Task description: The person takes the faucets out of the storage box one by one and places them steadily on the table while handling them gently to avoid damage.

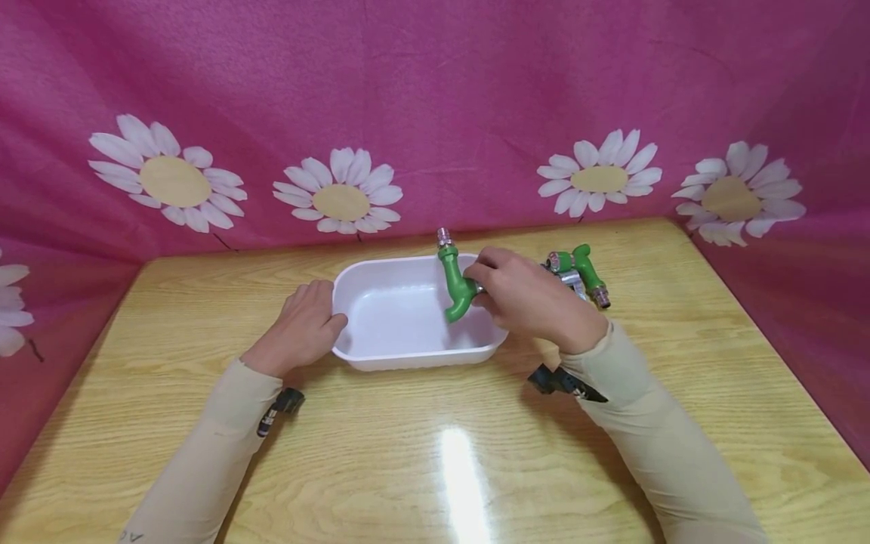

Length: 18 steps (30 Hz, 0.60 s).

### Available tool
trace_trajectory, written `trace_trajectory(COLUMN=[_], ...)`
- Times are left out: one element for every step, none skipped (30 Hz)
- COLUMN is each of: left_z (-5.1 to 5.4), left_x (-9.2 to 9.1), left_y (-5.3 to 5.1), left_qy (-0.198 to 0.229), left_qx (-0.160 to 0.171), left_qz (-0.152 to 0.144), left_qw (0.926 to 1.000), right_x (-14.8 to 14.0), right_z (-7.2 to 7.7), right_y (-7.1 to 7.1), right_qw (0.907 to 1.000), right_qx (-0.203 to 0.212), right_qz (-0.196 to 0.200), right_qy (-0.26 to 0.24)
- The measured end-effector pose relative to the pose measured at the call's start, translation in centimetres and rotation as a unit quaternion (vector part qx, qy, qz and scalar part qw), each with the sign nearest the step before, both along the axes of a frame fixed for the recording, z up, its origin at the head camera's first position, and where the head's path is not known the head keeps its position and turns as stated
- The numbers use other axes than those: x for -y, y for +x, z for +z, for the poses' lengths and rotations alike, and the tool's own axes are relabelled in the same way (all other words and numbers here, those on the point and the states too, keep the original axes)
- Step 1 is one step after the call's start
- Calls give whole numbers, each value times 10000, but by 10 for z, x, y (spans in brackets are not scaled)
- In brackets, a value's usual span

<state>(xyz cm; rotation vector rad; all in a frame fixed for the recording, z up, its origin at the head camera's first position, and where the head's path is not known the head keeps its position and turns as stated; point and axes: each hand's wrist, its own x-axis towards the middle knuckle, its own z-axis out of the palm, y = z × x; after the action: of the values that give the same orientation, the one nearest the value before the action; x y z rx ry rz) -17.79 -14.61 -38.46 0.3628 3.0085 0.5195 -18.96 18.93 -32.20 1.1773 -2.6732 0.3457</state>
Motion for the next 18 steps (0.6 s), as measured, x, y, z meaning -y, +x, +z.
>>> trace_trajectory(left_z=[0,1,1,1,1,1,1,0,0,0,0,0,0,0,0,0,0,0], left_x=[0,0,0,0,0,0,0,0,0,0,1,1,1,1,1,1,1,1], left_y=[0,0,0,0,0,0,0,0,0,0,0,0,0,0,0,0,1,1], left_qy=[1,-1,-5,2,5,5,7,7,11,16,21,24,21,19,23,24,22,19], left_qx=[0,4,9,13,18,22,19,15,12,6,0,-9,-29,-45,-60,-77,-89,-101], left_qz=[-1,-1,-2,-3,-2,0,1,0,-1,-3,-8,-14,-30,-41,-48,-54,-59,-60], left_qw=[10000,10000,10000,10000,10000,10000,10000,10000,10000,10000,10000,10000,10000,10000,10000,10000,9999,9999], right_x=[-1,-2,-2,-3,-4,-5,-6,-6,-7,-8,-9,-9,-10,-11,-12,-12,-13,-14], right_z=[1,1,2,3,3,4,4,5,5,6,6,7,7,7,8,8,9,9], right_y=[0,0,0,-1,-1,-1,-1,-1,-1,-1,-1,-1,-1,-1,-1,-1,-1,-1], right_qw=[10000,10000,10000,10000,10000,9999,9999,9999,9999,9998,9998,9997,9996,9996,9995,9995,9995,9994], right_qx=[-11,-14,-7,-8,-14,-22,-29,-39,-60,-86,-100,-112,-130,-143,-149,-137,-124,-111], right_qz=[-15,-38,-58,-71,-87,-103,-111,-124,-142,-170,-195,-208,-229,-245,-262,-276,-290,-310], right_qy=[-1,-4,-10,-25,-27,-28,-27,-25,-14,6,25,30,43,57,73,84,92,108])
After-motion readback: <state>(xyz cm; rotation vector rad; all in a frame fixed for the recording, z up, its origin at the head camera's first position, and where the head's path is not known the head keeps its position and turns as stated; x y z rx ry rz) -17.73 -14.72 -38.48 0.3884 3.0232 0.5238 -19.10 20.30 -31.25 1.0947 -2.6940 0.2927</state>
